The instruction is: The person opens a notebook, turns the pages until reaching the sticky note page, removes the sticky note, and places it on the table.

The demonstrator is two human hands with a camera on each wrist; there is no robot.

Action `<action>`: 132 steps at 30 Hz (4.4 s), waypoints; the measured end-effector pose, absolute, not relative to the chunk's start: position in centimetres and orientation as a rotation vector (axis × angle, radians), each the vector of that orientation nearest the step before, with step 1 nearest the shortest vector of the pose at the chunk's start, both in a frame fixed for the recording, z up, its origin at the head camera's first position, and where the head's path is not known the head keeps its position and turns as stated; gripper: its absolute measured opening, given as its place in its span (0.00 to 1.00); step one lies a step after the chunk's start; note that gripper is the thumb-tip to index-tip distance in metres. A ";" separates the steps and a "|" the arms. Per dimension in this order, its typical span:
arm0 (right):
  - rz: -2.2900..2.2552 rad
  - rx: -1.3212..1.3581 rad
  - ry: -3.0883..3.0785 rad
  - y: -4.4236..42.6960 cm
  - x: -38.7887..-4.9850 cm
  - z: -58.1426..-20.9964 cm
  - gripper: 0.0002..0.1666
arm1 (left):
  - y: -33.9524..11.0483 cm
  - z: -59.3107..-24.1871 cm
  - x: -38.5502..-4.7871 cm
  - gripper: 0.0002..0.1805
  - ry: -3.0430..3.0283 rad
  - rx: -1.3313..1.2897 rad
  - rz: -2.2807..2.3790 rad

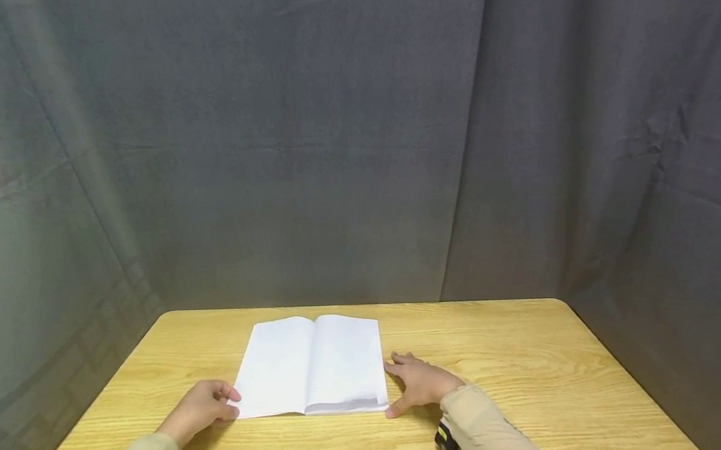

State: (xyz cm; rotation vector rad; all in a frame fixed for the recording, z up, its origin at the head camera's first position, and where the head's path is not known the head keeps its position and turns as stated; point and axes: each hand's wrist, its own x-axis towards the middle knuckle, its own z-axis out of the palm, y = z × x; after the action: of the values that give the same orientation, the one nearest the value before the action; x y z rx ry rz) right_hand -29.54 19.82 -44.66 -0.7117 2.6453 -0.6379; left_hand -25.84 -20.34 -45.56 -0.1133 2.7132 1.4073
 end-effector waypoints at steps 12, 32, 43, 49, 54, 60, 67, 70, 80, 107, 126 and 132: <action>-0.625 -0.714 2.656 19.9 -29.7 -44.8 0.58 | -20.4 -45.6 -26.0 0.10 2.769 -0.081 1.332; -0.643 -0.703 2.649 19.7 -29.5 -44.7 0.57 | -20.5 -45.5 -26.2 0.09 2.749 -0.123 1.322; -0.628 -0.703 2.661 19.7 -29.4 -44.6 0.58 | -19.0 -43.0 -27.1 0.10 2.664 -0.077 1.530; -0.638 -0.704 2.657 19.7 -29.4 -44.5 0.57 | -16.0 -40.6 -27.6 0.11 2.584 0.022 1.663; -0.641 -0.702 2.657 19.7 -29.4 -44.4 0.57 | -12.8 -39.8 -28.0 0.11 2.467 0.215 1.824; -0.627 -0.722 2.658 19.8 -29.5 -44.5 0.57 | -8.8 -39.9 -28.3 0.12 2.346 0.405 1.856; -0.607 -0.721 2.691 19.7 -29.6 -44.6 0.57 | -5.5 -41.1 -28.3 0.15 2.283 0.523 1.784; -0.603 -0.726 2.697 19.7 -29.7 -44.7 0.57 | -4.4 -41.7 -28.2 0.14 2.273 0.552 1.743; -0.622 -0.719 2.690 19.7 -29.5 -44.5 0.56 | -1.7 -44.1 -28.1 0.09 2.359 0.576 1.586; -0.621 -0.706 2.693 19.7 -29.7 -44.8 0.57 | -0.3 -45.6 -28.7 0.08 2.641 0.642 1.110; -0.605 -0.692 2.689 19.6 -29.6 -44.6 0.56 | -0.4 -45.2 -28.5 0.07 2.674 0.567 1.194; -0.598 -0.687 2.687 19.6 -29.5 -44.5 0.56 | -0.6 -45.7 -28.6 0.09 2.659 0.554 1.242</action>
State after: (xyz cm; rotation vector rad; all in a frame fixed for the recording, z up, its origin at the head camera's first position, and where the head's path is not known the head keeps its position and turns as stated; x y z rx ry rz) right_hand -29.52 19.59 -44.50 -0.6871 2.6868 -0.5979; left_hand -28.65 -0.60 -45.67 0.5539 2.6593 1.2416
